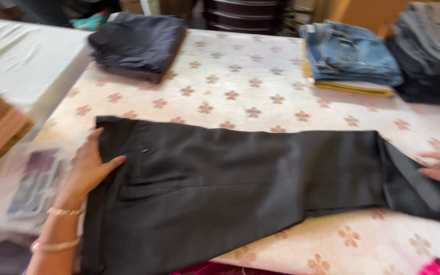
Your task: The recorder is folding black trousers on a patterned table in a workshop environment.
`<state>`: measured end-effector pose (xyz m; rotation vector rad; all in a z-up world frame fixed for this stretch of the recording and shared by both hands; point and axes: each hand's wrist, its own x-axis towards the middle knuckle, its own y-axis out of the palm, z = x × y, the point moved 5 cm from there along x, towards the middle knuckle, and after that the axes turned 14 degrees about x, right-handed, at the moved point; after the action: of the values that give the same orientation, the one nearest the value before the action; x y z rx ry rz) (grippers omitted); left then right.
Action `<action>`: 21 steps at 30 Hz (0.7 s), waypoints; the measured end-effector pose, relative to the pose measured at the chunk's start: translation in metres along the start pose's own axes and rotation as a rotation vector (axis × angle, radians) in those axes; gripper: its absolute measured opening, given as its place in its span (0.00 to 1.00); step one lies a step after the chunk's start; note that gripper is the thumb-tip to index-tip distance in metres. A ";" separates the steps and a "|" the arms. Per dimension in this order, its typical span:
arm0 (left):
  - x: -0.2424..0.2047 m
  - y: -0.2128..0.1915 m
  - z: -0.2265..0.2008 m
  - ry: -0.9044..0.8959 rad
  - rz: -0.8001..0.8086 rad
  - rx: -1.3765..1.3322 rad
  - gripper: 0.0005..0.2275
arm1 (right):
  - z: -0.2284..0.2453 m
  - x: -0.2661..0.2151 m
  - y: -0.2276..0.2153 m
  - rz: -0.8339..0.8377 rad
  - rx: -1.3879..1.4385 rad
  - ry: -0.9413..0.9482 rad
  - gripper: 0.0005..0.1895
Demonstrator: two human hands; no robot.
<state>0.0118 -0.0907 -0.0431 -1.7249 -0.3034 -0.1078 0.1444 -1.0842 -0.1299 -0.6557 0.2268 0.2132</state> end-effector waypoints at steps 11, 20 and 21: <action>0.025 0.051 0.041 -0.158 -0.033 0.081 0.57 | 0.132 -0.120 0.020 -0.565 -0.278 -0.189 0.14; 0.057 0.112 0.124 -0.046 -0.352 -0.263 0.49 | 0.236 -0.117 0.105 -0.388 -0.421 -0.307 0.31; 0.059 0.115 0.124 -0.041 -0.353 -0.265 0.49 | 0.230 -0.113 0.110 -0.394 -0.420 -0.305 0.31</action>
<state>0.0865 0.0226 -0.1603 -1.9214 -0.6465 -0.3849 0.0399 -0.8702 0.0147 -1.0562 -0.2490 -0.0233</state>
